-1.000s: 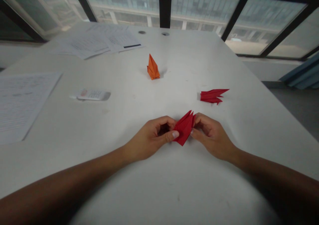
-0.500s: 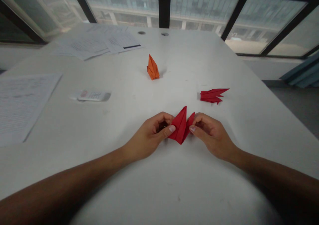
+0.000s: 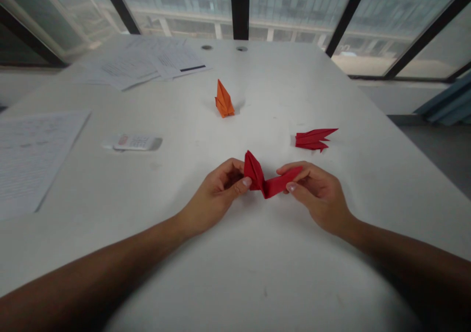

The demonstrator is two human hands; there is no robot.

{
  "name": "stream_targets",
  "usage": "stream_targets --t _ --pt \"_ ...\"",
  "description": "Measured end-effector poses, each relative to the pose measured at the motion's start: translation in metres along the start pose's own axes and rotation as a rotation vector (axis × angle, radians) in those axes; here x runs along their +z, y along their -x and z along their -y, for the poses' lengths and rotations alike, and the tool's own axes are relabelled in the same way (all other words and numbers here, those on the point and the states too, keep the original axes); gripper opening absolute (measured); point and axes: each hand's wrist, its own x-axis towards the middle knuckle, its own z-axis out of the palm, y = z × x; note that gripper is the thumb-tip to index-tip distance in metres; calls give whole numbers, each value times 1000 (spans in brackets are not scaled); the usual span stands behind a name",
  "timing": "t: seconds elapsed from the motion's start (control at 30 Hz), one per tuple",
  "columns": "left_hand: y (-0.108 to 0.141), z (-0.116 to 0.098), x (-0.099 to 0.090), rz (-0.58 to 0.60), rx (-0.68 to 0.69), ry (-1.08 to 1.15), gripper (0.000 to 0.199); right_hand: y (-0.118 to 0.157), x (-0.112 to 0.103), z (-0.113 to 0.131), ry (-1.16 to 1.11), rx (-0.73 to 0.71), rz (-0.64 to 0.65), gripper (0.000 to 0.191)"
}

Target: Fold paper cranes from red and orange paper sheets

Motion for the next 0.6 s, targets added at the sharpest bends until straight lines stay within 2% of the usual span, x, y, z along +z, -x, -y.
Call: stream_targets --t 0.17,0.33,0.5,0.6 --pt "3 -6 6 52 -24 -126 22 2 3 -4 6 -21 83 12" --pt "2 -7 8 83 -30 -157 21 5 1 0 -97 90 143 24" --pt "2 -3 6 78 -45 -243 26 2 1 4 83 84 200 21" --pt "6 -2 8 77 -24 -316 31 1 4 7 236 39 174 12"
